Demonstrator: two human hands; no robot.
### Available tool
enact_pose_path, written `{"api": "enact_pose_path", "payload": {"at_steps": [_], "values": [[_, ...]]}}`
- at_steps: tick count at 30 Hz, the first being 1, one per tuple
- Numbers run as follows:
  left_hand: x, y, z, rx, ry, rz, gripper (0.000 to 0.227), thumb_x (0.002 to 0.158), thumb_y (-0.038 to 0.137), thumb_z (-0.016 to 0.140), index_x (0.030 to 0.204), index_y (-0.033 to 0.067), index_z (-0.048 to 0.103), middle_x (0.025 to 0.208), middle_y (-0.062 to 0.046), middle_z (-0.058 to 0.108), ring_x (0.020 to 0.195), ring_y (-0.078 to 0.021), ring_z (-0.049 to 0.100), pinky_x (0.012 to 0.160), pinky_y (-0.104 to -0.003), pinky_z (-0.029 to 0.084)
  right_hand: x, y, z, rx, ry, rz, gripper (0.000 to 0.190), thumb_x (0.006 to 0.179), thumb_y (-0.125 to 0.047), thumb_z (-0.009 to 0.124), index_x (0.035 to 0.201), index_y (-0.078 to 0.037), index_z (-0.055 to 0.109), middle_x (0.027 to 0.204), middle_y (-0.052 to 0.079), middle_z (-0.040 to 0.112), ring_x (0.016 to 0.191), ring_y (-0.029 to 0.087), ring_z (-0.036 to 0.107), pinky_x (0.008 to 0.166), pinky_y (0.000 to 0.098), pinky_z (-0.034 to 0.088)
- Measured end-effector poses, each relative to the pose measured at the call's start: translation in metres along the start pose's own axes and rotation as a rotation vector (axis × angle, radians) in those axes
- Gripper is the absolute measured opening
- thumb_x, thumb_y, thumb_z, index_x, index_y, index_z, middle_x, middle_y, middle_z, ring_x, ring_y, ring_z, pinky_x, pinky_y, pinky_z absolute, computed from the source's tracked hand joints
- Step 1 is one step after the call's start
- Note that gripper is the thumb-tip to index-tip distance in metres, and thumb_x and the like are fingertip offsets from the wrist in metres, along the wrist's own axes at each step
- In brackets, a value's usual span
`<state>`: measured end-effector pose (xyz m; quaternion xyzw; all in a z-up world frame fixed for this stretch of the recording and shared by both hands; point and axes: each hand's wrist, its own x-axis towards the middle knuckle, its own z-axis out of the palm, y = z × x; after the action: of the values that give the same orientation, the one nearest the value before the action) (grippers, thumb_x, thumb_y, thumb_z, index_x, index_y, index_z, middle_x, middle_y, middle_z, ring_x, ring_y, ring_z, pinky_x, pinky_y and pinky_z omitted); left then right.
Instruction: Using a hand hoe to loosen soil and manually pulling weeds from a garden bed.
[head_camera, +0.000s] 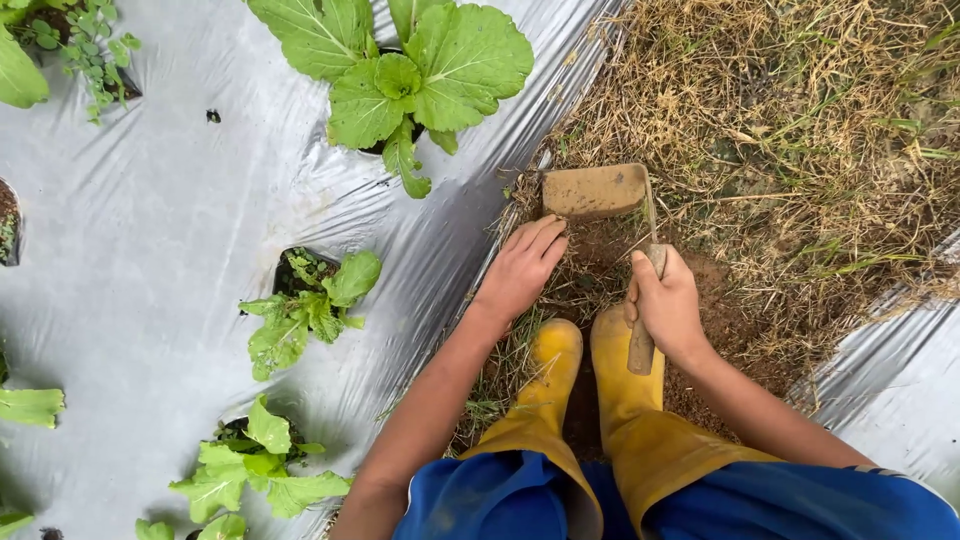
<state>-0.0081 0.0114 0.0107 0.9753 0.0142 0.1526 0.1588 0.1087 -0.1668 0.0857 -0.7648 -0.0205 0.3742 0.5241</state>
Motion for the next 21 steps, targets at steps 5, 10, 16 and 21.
{"api": "enact_pose_path", "payload": {"at_steps": [5,10,16,21], "values": [[-0.036,-0.003,0.040,-0.028,-0.001,0.029,0.008,0.097,0.004,0.063,0.100,0.0117,0.063,0.099,-0.004,0.060,0.106,-0.0232,0.064,0.095,-0.034,0.054,0.015,-0.036,0.006,0.117,0.162,-0.134,0.020,0.117,-0.013,0.036,0.100,-0.005,0.042,0.059,0.005,0.048,0.040,0.016,0.054,0.033,0.0300,0.048],[-0.018,-0.003,0.017,-0.048,0.028,0.047,0.011,0.098,0.004,0.061,0.104,0.0123,0.063,0.104,-0.005,0.059,0.109,-0.0242,0.061,0.096,-0.037,0.053,0.001,0.024,0.012,-0.011,-0.023,0.032,0.020,0.110,-0.013,0.046,0.094,-0.002,0.047,0.051,0.008,0.052,0.033,0.021,0.055,0.027,0.0350,0.047],[-0.033,-0.002,0.025,-0.097,0.017,0.059,0.009,0.096,0.003,0.062,0.101,0.0094,0.064,0.109,-0.008,0.062,0.115,-0.0261,0.062,0.102,-0.039,0.052,0.008,-0.016,0.000,0.153,0.127,0.047,0.021,0.111,-0.014,0.045,0.093,-0.003,0.045,0.050,0.009,0.045,0.032,0.020,0.049,0.029,0.0344,0.043],[-0.042,-0.001,0.043,-0.110,0.035,0.037,0.012,0.092,0.004,0.063,0.100,0.0115,0.065,0.103,-0.005,0.063,0.108,-0.0249,0.064,0.097,-0.037,0.053,0.007,-0.013,0.007,0.157,0.146,-0.059,0.014,0.113,-0.010,0.039,0.104,-0.004,0.046,0.059,0.005,0.051,0.038,0.015,0.054,0.030,0.0318,0.051]]}}
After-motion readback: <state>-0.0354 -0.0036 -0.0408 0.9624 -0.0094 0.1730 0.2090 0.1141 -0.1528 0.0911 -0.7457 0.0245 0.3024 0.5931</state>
